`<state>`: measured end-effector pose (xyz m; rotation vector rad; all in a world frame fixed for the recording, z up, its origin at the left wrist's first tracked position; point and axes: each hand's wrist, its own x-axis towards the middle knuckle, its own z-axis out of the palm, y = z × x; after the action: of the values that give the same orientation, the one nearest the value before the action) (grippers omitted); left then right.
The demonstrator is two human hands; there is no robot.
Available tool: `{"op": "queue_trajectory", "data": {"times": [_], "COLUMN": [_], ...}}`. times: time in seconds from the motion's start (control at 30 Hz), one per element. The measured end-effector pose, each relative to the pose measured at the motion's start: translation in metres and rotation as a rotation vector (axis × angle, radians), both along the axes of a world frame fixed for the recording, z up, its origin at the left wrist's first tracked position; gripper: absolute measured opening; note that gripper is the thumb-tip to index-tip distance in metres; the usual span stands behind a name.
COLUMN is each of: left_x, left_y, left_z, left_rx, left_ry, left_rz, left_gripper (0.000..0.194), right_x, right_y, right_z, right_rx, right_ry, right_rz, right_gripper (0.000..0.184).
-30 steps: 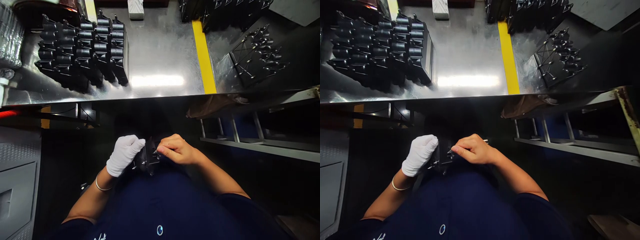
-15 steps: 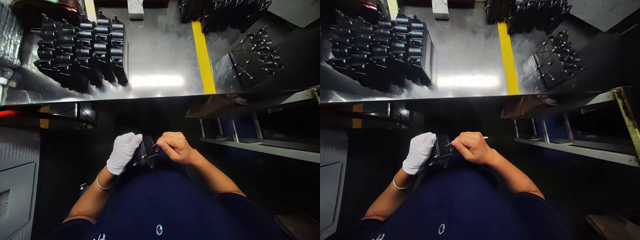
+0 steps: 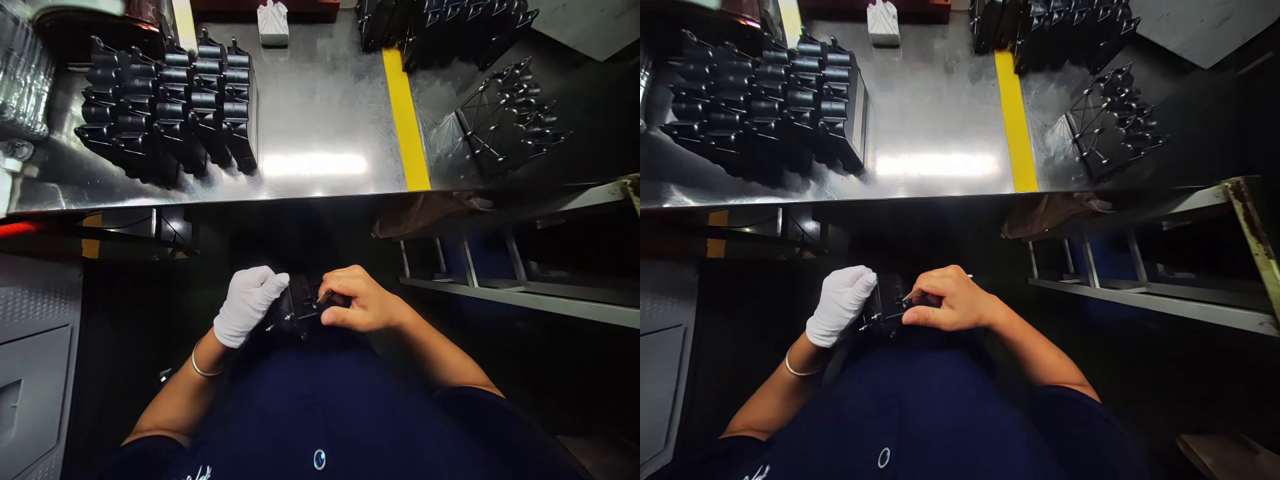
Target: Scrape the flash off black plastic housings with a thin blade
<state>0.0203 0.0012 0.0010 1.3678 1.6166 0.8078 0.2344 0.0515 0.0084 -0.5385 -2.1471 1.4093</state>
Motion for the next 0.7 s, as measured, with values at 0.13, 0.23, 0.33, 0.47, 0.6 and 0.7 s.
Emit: {"op": "queue_trajectory", "data": {"times": [0.13, 0.23, 0.33, 0.47, 0.6, 0.7], "left_x": [0.002, 0.005, 0.006, 0.008, 0.013, 0.014], "left_y": [0.001, 0.001, 0.001, 0.001, 0.002, 0.003], "left_z": [0.001, 0.000, -0.004, -0.009, -0.007, -0.004], "left_rx": [-0.029, -0.045, -0.057, -0.061, -0.108, -0.120], "left_ry": [0.002, 0.017, 0.048, 0.070, -0.013, -0.030], "left_rz": [0.001, 0.015, 0.039, 0.102, 0.170, 0.167], "left_gripper": [0.049, 0.050, 0.051, 0.049, 0.046, 0.043], "right_x": [-0.008, -0.010, -0.008, -0.009, -0.012, -0.015], "right_y": [-0.004, -0.006, -0.007, -0.009, -0.009, -0.008], "right_z": [-0.005, -0.008, -0.009, -0.012, -0.018, -0.020], "right_rx": [0.218, 0.279, 0.355, 0.465, 0.547, 0.589], "right_ry": [-0.061, -0.098, -0.154, -0.244, -0.227, -0.229], "right_rz": [-0.063, -0.115, -0.191, -0.248, -0.341, -0.414], "right_gripper": [0.048, 0.051, 0.054, 0.056, 0.052, 0.050]}}
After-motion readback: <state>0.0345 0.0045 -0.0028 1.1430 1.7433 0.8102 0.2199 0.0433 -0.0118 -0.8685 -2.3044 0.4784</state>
